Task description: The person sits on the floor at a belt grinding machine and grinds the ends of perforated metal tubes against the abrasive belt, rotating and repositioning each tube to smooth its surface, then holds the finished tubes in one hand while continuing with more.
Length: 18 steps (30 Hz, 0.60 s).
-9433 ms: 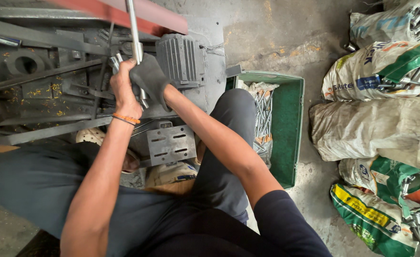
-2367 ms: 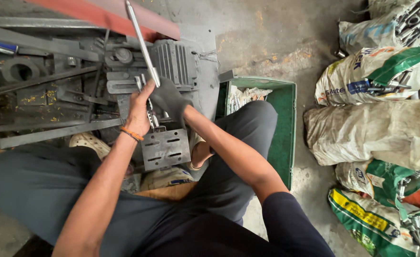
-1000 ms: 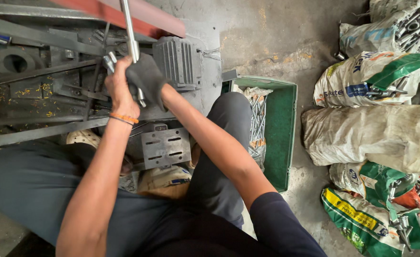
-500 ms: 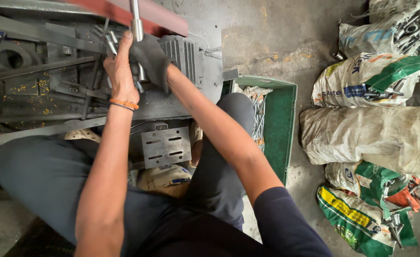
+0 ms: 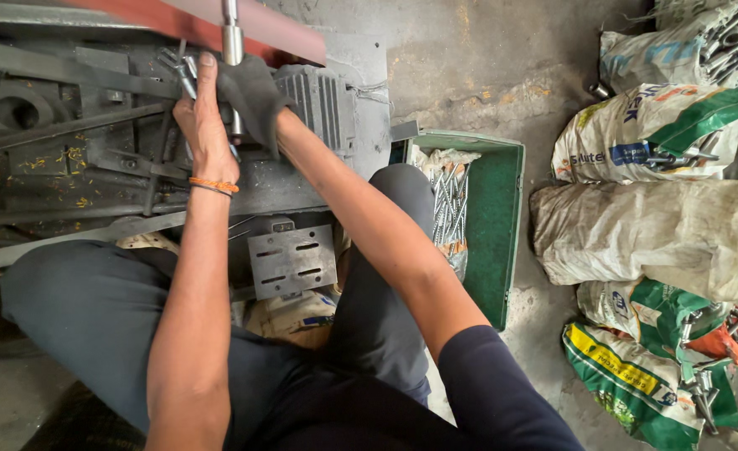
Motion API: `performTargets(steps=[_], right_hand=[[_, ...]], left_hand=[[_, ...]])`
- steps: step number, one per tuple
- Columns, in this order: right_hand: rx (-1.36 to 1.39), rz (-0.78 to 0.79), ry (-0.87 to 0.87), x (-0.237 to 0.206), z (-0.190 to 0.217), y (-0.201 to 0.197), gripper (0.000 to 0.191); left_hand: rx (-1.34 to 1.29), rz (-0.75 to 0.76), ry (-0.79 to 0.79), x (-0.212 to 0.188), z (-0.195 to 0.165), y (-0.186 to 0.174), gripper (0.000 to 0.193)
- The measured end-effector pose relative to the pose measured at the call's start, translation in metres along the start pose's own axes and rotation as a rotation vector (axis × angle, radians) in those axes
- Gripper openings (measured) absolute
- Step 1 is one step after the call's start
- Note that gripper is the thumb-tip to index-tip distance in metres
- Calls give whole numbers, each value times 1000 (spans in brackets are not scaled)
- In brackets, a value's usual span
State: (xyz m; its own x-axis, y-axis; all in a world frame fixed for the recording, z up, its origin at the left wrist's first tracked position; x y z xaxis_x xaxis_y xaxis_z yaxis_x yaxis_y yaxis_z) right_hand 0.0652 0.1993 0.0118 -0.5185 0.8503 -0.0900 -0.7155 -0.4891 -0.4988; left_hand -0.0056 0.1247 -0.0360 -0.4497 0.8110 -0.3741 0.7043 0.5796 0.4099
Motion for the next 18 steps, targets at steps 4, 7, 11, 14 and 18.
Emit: performTargets(steps=[4, 7, 11, 14, 18], right_hand=[[303, -76, 142, -2, -12, -4, 33], [412, -108, 170, -2, -11, -3, 33], [602, -189, 150, -4, -6, 0, 30], [676, -226, 112, -5, -1, 0, 27], [605, -192, 121, -7, 0, 0, 26]], left_hand=[[0, 2, 4, -2, 1, 3, 43], [41, -37, -15, -1, 2, 0, 46], [26, -25, 71, 3, -10, -2, 48], [95, -3, 117, 3, -16, -2, 51], [102, -7, 109, 1, -16, -2, 51]])
Point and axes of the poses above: each hand's wrist, its own x-axis towards the middle knuckle, its own y-axis out of the palm, z = x × y, the point moved 10 cm from there along x, towards the middle knuckle, and after that the axes turned 1 degree about z, right-handed, at the moved point
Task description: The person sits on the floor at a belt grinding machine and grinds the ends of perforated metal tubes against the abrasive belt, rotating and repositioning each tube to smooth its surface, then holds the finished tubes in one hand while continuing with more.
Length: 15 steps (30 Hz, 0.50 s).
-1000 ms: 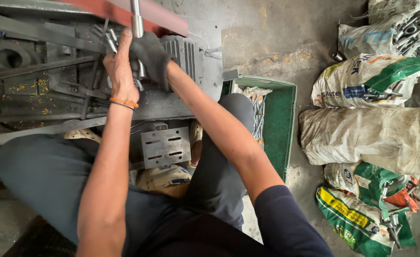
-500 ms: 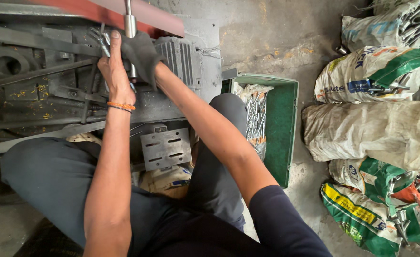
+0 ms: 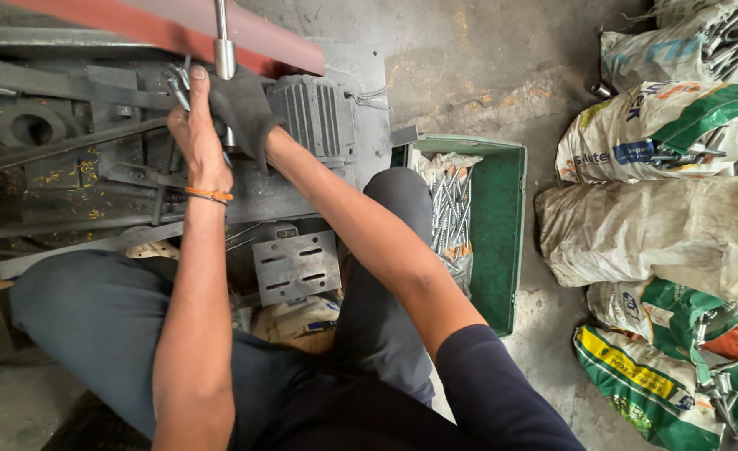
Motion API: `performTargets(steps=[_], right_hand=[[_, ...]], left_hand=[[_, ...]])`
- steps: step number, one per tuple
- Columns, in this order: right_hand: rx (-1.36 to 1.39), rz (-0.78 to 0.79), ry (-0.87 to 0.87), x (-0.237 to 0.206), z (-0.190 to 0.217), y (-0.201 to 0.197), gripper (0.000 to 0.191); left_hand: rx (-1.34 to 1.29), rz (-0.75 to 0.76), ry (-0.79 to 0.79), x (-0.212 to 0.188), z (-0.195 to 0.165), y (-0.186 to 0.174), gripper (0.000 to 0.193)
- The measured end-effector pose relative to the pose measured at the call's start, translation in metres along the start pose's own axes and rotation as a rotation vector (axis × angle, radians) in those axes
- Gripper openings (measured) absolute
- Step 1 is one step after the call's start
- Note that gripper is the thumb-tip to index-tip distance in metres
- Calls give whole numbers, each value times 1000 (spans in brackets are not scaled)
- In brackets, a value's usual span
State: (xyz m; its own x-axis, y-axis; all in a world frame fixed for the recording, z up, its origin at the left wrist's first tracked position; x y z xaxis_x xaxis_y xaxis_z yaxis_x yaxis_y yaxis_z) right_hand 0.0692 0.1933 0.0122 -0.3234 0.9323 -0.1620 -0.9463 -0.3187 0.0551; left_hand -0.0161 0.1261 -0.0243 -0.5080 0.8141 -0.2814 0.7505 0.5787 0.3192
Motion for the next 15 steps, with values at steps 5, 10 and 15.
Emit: performTargets(steps=[5, 10, 15], right_hand=[[63, 11, -35, -6, 5, 4, 24], [130, -41, -23, -7, 2, 2, 26], [83, -103, 44, -6, -6, -4, 27]], left_hand=[[43, -14, 13, 1, -4, -4, 58], [41, 39, 68, 1, -8, -1, 56], [64, 1, 19, 0, -2, -2, 58]])
Point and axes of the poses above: each hand's wrist, its own x-axis towards the middle knuckle, its own y-axis out of the palm, z = x × y, the point moved 10 cm from there along x, towards the middle knuckle, and after that the axes turned 1 degree about z, right-handed, at the moved point
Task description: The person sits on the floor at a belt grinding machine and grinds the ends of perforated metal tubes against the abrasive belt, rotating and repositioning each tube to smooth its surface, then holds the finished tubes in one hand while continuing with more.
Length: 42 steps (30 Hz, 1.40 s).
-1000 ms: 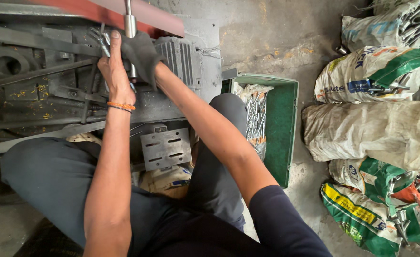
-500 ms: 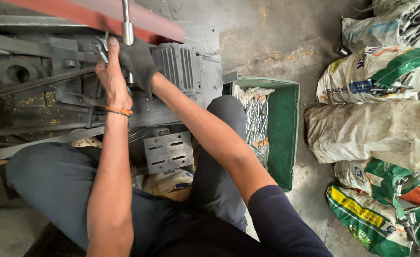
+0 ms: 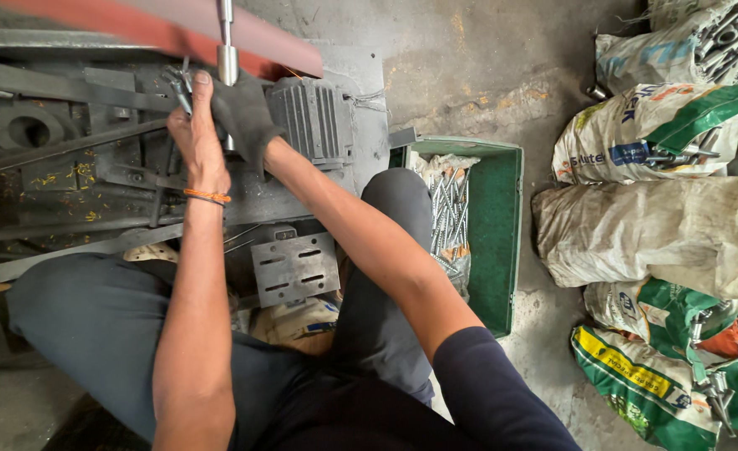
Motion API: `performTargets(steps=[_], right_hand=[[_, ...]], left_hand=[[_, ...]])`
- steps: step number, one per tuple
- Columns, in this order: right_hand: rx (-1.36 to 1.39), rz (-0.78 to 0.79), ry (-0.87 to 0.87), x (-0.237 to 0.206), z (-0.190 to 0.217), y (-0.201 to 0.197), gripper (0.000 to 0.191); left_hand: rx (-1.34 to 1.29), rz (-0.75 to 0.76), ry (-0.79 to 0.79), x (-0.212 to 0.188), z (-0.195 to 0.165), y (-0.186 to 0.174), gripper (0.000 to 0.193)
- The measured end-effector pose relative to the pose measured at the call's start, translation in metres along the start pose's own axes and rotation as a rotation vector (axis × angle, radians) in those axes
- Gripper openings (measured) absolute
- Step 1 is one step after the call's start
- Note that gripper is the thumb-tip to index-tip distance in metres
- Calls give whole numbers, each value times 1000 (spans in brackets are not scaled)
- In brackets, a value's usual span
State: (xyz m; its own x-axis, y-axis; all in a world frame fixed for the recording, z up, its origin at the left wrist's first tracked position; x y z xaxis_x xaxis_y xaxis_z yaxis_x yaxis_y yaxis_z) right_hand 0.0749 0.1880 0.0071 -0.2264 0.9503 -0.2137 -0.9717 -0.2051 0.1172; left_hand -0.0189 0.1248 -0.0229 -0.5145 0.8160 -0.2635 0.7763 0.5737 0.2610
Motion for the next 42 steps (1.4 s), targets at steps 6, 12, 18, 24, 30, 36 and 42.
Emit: performTargets(steps=[6, 12, 18, 24, 30, 36, 42], right_hand=[[-194, 31, -41, 4, 12, -6, 27], [-5, 28, -60, 4, 14, 5, 25], [-231, -60, -278, -1, 29, -1, 27], [-93, -18, -37, 3, 9, 0, 26], [-97, 54, 15, 5, 10, -1, 23], [-97, 21, 75, 11, -2, -5, 29], [-132, -23, 77, 14, -6, -7, 32]], left_hand=[[7, 12, -24, -3, 2, 8, 55], [-97, 11, 9, 2, -1, 5, 49], [-30, 23, 49, 3, -3, 2, 59], [-7, 28, 30, 2, -1, 3, 58], [5, 16, 13, 3, 2, 6, 61], [13, 8, -4, 5, 7, 5, 62], [-15, 6, -17, 6, 10, 3, 59]])
Point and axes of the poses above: each hand's wrist, its own x-axis towards the middle knuckle, its own y-axis out of the palm, z = x × y, the point moved 10 cm from there along x, towards the middle knuckle, and after that the axes turned 1 degree about z, right-handed, at the moved point
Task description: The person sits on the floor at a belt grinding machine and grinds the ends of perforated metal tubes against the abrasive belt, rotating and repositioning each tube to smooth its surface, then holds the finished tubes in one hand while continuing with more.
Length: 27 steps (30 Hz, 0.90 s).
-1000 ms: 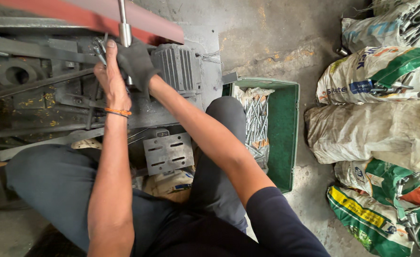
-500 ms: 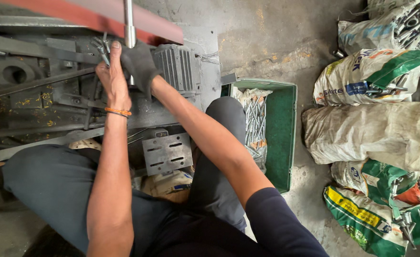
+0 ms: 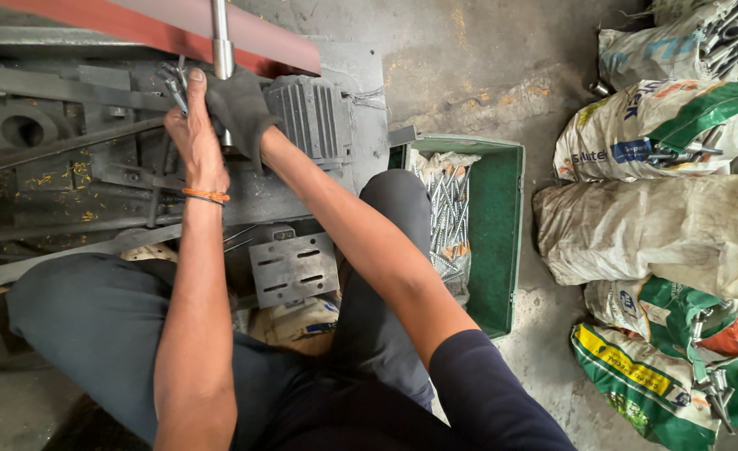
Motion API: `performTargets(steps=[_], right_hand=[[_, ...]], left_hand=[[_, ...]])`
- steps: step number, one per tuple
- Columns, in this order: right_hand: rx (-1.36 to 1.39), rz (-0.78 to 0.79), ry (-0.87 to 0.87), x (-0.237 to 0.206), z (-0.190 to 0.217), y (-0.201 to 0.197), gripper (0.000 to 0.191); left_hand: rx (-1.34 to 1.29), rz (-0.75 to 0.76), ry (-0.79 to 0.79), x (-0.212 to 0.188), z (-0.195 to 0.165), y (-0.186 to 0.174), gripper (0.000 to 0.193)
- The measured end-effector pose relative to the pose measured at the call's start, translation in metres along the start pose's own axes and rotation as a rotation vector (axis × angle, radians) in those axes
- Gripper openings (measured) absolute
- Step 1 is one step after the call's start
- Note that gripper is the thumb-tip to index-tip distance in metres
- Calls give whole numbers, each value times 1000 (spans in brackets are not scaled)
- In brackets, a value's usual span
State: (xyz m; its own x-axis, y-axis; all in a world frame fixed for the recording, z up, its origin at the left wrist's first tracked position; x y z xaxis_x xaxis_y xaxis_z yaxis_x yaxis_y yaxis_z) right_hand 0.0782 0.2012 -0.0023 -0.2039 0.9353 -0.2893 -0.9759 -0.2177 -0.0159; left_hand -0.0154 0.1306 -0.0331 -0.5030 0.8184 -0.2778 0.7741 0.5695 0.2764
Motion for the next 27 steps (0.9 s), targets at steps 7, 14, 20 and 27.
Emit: performTargets(steps=[7, 14, 20, 27], right_hand=[[41, -2, 43, -6, 1, 3, 28], [-58, 21, -28, -7, 6, 2, 30], [-114, 4, -216, -6, 17, 5, 29], [-51, 17, -203, -22, 13, 1, 26]], left_hand=[[-40, 25, 7, -1, -2, 1, 52], [-13, -3, -5, -1, -1, -2, 52], [38, -57, -13, -7, -8, -6, 48], [41, -98, -31, -27, -6, -10, 47]])
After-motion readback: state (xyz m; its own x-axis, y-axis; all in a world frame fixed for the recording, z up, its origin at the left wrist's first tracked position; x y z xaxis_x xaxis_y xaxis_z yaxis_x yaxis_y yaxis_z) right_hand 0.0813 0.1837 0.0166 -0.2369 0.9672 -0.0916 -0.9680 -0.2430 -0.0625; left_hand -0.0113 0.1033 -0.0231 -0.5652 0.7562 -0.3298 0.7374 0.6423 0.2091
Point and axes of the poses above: each hand's wrist, its own x-axis towards the middle knuckle, its own y-axis out of the palm, z = x × y, the point moved 10 cm from there along x, towards the middle knuckle, and after that the axes turned 1 degree about z, right-handed, at the moved point
